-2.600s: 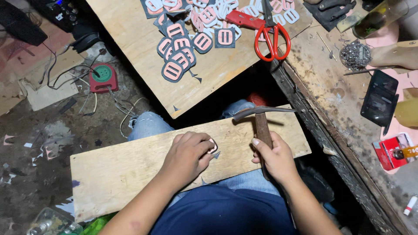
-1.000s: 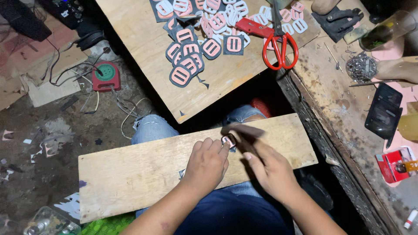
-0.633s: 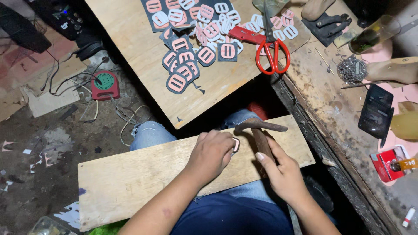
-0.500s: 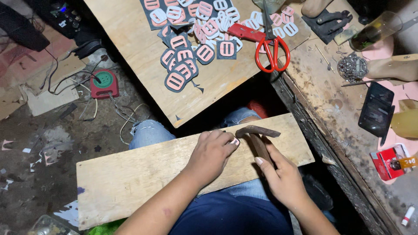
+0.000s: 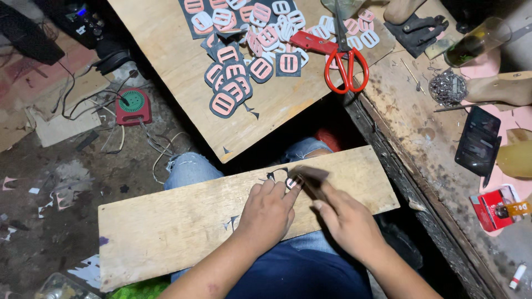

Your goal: The person uses red-handled scissors to cut small rectangular shapes from a sheet of pink and black material. After cutting, they use a hammer to press or flatten the cut pieces on a wooden board.

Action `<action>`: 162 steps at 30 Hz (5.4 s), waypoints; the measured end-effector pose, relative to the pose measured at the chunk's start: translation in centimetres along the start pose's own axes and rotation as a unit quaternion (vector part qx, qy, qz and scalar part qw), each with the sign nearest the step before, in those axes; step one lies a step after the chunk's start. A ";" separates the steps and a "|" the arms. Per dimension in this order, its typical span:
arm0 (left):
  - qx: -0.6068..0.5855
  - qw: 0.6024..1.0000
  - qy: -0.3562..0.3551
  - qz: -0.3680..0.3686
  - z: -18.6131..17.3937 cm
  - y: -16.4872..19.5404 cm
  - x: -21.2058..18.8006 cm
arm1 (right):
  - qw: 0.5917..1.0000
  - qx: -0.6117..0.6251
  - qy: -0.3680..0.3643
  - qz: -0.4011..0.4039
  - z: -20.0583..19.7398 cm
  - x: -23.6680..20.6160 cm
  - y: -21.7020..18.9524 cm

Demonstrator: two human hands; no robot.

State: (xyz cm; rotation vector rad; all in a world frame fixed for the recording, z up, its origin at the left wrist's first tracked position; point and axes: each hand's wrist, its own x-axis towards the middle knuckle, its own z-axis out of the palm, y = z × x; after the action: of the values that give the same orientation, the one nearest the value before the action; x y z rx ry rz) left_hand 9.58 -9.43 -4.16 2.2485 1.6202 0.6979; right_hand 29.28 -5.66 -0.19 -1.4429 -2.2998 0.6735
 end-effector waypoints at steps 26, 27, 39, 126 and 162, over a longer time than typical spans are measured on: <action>-0.036 0.999 0.009 0.027 -0.4 -0.6 0.8 | 0.991 0.094 0.092 0.036 -0.2 -2.2 1.6; -0.031 0.999 0.014 0.024 -0.4 -0.4 0.6 | 0.988 0.093 0.122 -0.011 0.0 -2.1 1.4; 0.003 0.999 0.016 0.028 -0.1 0.1 0.0 | 0.988 -0.023 -0.088 0.127 -0.9 -0.6 0.2; -0.449 0.843 0.067 -0.289 -1.9 -5.7 1.7 | 0.985 -0.054 0.002 0.167 0.4 -2.4 2.5; -0.213 0.921 -0.131 -0.300 0.1 -6.0 8.0 | 0.874 0.421 0.040 0.238 2.4 4.1 7.3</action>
State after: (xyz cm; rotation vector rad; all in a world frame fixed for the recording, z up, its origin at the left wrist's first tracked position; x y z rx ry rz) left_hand 6.81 0.11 -5.41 1.3656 1.6886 0.4912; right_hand 31.68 0.28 -6.08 -1.4957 -1.2508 1.4822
